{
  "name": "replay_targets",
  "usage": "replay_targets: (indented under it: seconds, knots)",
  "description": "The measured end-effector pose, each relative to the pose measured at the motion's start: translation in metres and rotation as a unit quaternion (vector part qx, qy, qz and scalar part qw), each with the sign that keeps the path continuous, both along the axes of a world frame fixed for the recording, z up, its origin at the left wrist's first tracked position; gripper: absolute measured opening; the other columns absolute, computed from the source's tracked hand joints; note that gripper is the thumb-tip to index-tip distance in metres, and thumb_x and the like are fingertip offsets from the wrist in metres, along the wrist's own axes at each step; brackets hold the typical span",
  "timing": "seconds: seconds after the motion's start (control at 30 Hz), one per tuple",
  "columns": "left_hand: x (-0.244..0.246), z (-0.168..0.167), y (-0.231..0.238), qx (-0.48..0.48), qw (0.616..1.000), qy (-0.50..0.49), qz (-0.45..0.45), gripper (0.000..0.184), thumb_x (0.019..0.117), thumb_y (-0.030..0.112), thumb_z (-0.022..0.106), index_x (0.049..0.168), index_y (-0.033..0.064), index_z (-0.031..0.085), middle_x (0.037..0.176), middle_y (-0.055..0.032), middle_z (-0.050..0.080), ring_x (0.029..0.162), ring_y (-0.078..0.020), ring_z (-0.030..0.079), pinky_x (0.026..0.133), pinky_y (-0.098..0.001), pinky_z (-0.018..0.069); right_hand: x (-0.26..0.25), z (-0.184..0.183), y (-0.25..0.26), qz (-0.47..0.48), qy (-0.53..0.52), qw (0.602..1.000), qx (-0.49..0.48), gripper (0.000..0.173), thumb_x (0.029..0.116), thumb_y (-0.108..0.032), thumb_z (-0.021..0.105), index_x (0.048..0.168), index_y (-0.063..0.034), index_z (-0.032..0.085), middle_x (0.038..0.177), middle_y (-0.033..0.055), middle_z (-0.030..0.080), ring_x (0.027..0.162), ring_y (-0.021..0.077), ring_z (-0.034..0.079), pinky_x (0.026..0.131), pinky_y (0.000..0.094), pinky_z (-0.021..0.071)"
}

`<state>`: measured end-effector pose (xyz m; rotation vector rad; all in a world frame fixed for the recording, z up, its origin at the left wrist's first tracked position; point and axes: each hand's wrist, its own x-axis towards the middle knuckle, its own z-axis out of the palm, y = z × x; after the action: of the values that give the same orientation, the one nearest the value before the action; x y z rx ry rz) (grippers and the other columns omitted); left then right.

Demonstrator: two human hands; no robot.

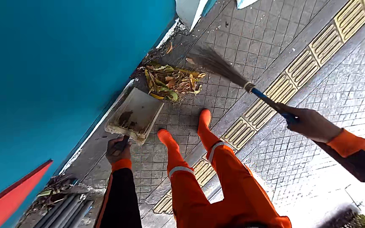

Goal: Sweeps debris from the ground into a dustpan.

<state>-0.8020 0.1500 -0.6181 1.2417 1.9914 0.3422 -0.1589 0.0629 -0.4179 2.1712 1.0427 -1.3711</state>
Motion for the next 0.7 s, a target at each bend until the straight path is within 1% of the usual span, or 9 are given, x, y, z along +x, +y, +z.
replay_targets:
  seconds: [0.07,0.13,0.2,0.27,0.33,0.4,0.5,0.57,0.7]
  knots:
    - [0.001,0.003,0.005,-0.015,0.999,0.028,-0.004,0.042,0.0748,-0.007,0.078,0.114,-0.0107,0.062,0.109,-0.0221,0.069,0.100,-0.0217,0.067,0.091,-0.0375,0.0546,0.000,-0.016,0.017,-0.022,-0.044,0.998,0.035,0.078,0.0898,0.000,0.070,0.159,-0.0200,0.041,0.103,0.0288,0.070,0.083,0.0455,0.067,0.074,0.0676,0.0514]
    - [0.003,0.001,0.012,-0.015,0.999,0.036,0.001,0.043,0.0741,-0.007,0.080,0.114,-0.0089,0.063,0.110,-0.0221,0.069,0.102,-0.0229,0.067,0.093,-0.0385,0.0538,-0.014,-0.058,0.062,-0.014,-0.064,0.996,0.053,0.079,0.0879,0.003,0.071,0.159,-0.0130,0.040,0.115,0.0345,0.067,0.100,0.0543,0.065,0.085,0.0740,0.0481]
    - [-0.001,0.000,0.008,-0.028,0.999,0.041,0.014,0.045,0.0752,-0.006,0.082,0.117,-0.0062,0.064,0.113,-0.0205,0.070,0.104,-0.0228,0.067,0.095,-0.0394,0.0540,-0.048,-0.102,0.090,0.031,-0.028,0.998,0.055,0.079,0.0833,0.004,0.071,0.156,-0.0083,0.043,0.115,0.0345,0.066,0.105,0.0543,0.064,0.087,0.0733,0.0478]
    - [-0.004,-0.003,0.008,-0.027,0.999,0.042,0.014,0.045,0.0750,-0.005,0.081,0.117,-0.0044,0.064,0.111,-0.0192,0.070,0.102,-0.0225,0.068,0.092,-0.0402,0.0548,-0.104,-0.122,0.085,0.082,0.015,0.996,0.035,0.083,0.0781,0.004,0.072,0.155,-0.0096,0.044,0.107,0.0294,0.069,0.099,0.0497,0.067,0.082,0.0703,0.0515]
    - [-0.007,-0.002,0.004,-0.025,0.999,0.037,0.000,0.044,0.0750,-0.006,0.081,0.115,-0.0042,0.064,0.111,-0.0198,0.070,0.103,-0.0245,0.068,0.093,-0.0430,0.0538,-0.151,-0.102,0.059,0.104,0.038,0.994,-0.011,0.091,0.0773,0.006,0.072,0.159,-0.0120,0.036,0.100,0.0269,0.070,0.091,0.0470,0.069,0.076,0.0663,0.0546]
    - [-0.014,-0.005,0.007,-0.016,0.999,0.034,-0.019,0.043,0.0745,-0.006,0.083,0.114,-0.0037,0.065,0.111,-0.0198,0.071,0.103,-0.0266,0.068,0.095,-0.0456,0.0539,-0.164,-0.059,0.035,0.109,0.038,0.993,-0.026,0.093,0.0799,0.006,0.069,0.162,-0.0165,0.031,0.098,0.0255,0.069,0.090,0.0461,0.069,0.076,0.0650,0.0546]
    - [-0.020,-0.006,0.012,-0.027,0.999,0.031,-0.024,0.043,0.0741,-0.006,0.084,0.113,-0.0044,0.065,0.110,-0.0228,0.070,0.104,-0.0330,0.068,0.095,-0.0524,0.0531,-0.166,-0.019,0.036,0.101,-0.002,0.995,0.019,0.083,0.0858,0.005,0.065,0.161,-0.0165,0.036,0.098,0.0284,0.070,0.089,0.0484,0.068,0.077,0.0676,0.0522]
    - [-0.023,-0.006,0.013,-0.056,0.998,0.035,-0.022,0.044,0.0767,-0.003,0.083,0.116,-0.0012,0.064,0.112,-0.0217,0.070,0.105,-0.0345,0.069,0.094,-0.0558,0.0533,-0.184,-0.035,0.054,0.114,-0.030,0.993,0.032,0.088,0.0815,0.006,0.067,0.161,-0.0135,0.034,0.095,0.0298,0.069,0.086,0.0507,0.069,0.072,0.0686,0.0530]
    - [-0.031,-0.011,0.015,-0.060,0.998,0.013,-0.027,0.043,0.0764,-0.004,0.082,0.115,-0.0012,0.064,0.109,-0.0208,0.070,0.102,-0.0319,0.069,0.092,-0.0527,0.0543,-0.251,-0.085,0.091,0.211,0.011,0.976,-0.048,0.093,0.0785,0.003,0.072,0.160,-0.0110,0.030,0.105,0.0272,0.069,0.101,0.0475,0.068,0.083,0.0644,0.0539]
